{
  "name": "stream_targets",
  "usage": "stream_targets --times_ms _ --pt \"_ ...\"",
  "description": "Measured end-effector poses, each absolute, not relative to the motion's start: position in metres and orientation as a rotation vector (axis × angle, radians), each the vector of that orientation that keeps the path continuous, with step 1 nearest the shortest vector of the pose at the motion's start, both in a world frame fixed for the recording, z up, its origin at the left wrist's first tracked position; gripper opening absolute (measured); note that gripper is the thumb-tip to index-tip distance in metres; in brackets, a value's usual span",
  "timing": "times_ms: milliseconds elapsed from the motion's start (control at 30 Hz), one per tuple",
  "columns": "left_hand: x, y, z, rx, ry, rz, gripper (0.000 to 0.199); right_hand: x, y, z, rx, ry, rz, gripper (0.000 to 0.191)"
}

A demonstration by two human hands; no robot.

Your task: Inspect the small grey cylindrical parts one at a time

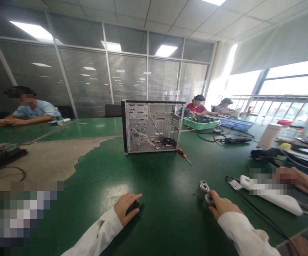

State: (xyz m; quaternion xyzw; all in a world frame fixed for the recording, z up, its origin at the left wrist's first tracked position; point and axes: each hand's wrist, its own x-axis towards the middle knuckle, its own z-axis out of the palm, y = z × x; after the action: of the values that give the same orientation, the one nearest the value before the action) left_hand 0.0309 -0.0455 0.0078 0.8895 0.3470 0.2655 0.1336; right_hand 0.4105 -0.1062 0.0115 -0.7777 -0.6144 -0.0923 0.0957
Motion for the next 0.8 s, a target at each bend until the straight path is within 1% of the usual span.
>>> stream_targets --times_ms 133,300,433,633,800 --pt "0.031 -0.046 0.008 2.582 1.01 0.777 0.037 0.411 -0.11 0.013 -2.278 -1.819 -0.257 0.029" --pt "0.031 -0.046 0.007 2.582 1.019 0.771 0.037 0.406 -0.12 0.04 -2.136 -1.738 -0.265 0.021" --pt "0.031 -0.046 0.006 2.585 1.014 0.781 0.037 0.399 -0.12 0.055 -2.055 -1.663 -0.299 0.024" --pt "0.03 -0.046 0.007 2.607 1.005 0.783 0.036 0.401 -0.111 0.034 -2.042 -1.642 -0.387 0.029" --pt "0.03 -0.046 0.007 2.599 1.009 0.789 0.036 0.403 -0.112 0.027 -1.916 -1.683 -0.509 0.031"
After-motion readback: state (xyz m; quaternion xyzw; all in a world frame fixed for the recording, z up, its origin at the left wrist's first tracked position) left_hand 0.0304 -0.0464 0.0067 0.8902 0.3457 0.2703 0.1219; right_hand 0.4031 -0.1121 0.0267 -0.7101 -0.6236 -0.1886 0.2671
